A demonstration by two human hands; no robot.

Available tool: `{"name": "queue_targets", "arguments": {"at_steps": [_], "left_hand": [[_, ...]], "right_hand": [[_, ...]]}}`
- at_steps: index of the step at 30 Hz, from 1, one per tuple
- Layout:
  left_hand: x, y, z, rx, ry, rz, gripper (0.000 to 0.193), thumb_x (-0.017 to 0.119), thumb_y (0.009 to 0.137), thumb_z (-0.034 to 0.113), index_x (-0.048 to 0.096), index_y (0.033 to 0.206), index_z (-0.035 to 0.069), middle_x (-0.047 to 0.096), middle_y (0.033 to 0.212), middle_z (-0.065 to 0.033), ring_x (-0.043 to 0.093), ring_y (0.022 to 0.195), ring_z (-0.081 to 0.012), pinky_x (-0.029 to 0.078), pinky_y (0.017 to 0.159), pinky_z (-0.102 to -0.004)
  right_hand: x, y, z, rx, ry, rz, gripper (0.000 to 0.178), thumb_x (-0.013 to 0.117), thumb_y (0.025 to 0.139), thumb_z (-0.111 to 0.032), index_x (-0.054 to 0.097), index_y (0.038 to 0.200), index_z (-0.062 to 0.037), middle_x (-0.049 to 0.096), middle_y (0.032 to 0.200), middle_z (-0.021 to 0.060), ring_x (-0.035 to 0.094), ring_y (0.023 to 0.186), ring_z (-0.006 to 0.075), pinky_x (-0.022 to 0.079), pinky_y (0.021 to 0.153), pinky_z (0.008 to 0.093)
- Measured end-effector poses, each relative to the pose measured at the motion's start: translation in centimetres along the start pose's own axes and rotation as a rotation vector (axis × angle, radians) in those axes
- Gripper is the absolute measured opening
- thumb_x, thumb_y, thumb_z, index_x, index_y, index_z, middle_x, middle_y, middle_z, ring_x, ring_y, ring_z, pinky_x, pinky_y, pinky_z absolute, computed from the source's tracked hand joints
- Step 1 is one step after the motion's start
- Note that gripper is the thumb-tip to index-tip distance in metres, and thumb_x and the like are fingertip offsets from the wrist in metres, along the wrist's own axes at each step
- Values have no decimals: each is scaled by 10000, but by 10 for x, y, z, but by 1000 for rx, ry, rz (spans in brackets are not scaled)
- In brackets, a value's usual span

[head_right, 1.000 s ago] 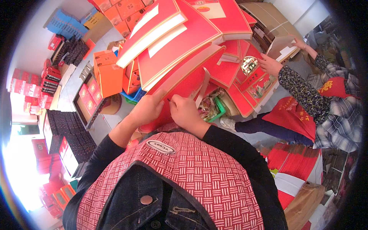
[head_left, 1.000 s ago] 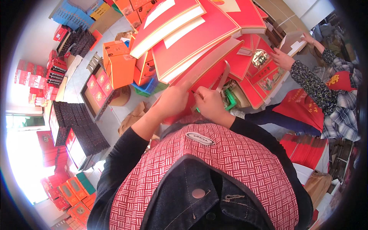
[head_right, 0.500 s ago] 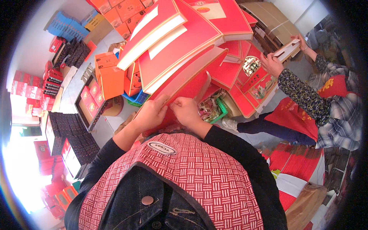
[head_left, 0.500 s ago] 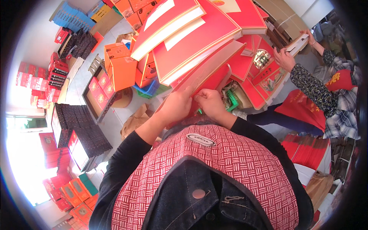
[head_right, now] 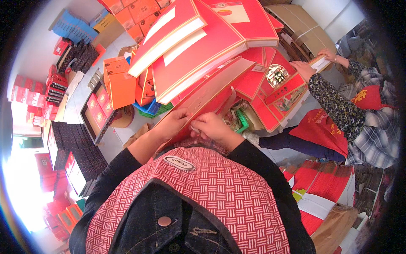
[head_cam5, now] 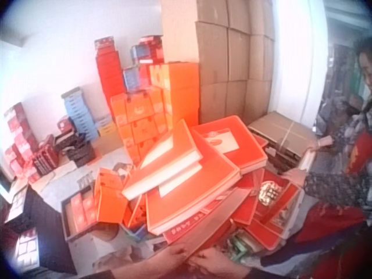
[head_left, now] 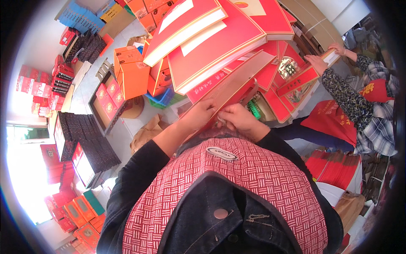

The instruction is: The person assembles red cardboard boxes by folding flaps and securing them with small fasteners. They repeatedly pick up flat-packed box components, fold them into shape, and place the finished boxes into a stack.

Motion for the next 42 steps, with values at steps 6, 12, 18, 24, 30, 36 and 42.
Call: {"name": "queue_targets", "arguments": {"at_steps": [6, 12, 18, 24, 30, 36, 42], "left_hand": [[10, -2, -21, -102, -254, 184, 160, 442, 913, 155, 545, 890, 35, 527, 705, -34, 502, 626, -121, 415, 561, -242], [13, -1, -36, -278, -509, 237, 150, 439, 911, 161, 516, 947, 38, 527, 745, -42, 483, 566, -120, 397, 494, -227], [16, -3, -25, -59, -198, 167, 178, 515, 872, 101, 496, 1029, 19, 529, 747, -33, 517, 573, -106, 418, 483, -236], [15, -22, 11, 154, 144, 114, 122, 564, 849, 93, 580, 909, -13, 579, 772, -34, 548, 654, -85, 460, 580, -237], [12, -13, -8, 45, 154, 32, 121, 591, 808, 104, 624, 865, 2, 609, 774, -73, 569, 719, -134, 459, 666, -274], [13, -19, 15, 234, 439, 29, 116, 562, 810, 82, 604, 858, -16, 589, 784, -125, 580, 739, -206, 460, 674, -299], [18, -15, 11, 286, 462, 9, 99, 552, 798, 70, 598, 837, -9, 562, 806, -151, 570, 762, -290, 461, 691, -343]], "right_hand": [[-3, -21, -8, 245, -4, 87, 554, 359, 889, -513, 584, 868, -7, 580, 627, 69, 524, 449, 124, 339, 349, 218], [-13, -15, 19, 23, -11, -114, 341, 513, 877, -355, 604, 864, -27, 539, 656, 23, 477, 531, 99, 386, 490, 224], [-40, -10, 75, 97, 227, -7, 237, 568, 877, -194, 597, 1059, -45, 556, 771, -45, 469, 658, 60, 357, 563, 187], [-38, -7, 63, 65, 86, -9, 222, 545, 889, -193, 603, 1060, -64, 575, 791, -45, 463, 655, 49, 370, 569, 183], [-42, 4, 72, 43, -29, -21, 269, 558, 878, -185, 587, 1097, -33, 612, 869, -6, 514, 738, 60, 419, 647, 202], [-30, -16, 39, -6, -63, -73, 296, 600, 841, -145, 578, 1099, -3, 627, 993, 44, 548, 941, 103, 432, 848, 259], [-27, -24, 40, -37, -35, -122, 259, 606, 831, -116, 595, 1064, -1, 632, 966, 44, 555, 912, 99, 439, 834, 270]]}}
Point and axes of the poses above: each hand's wrist, its own y-axis towards the middle knuckle, its own x-axis out of the palm, z = x × y, the point moved 7 cm from there along y, towards the middle knuckle
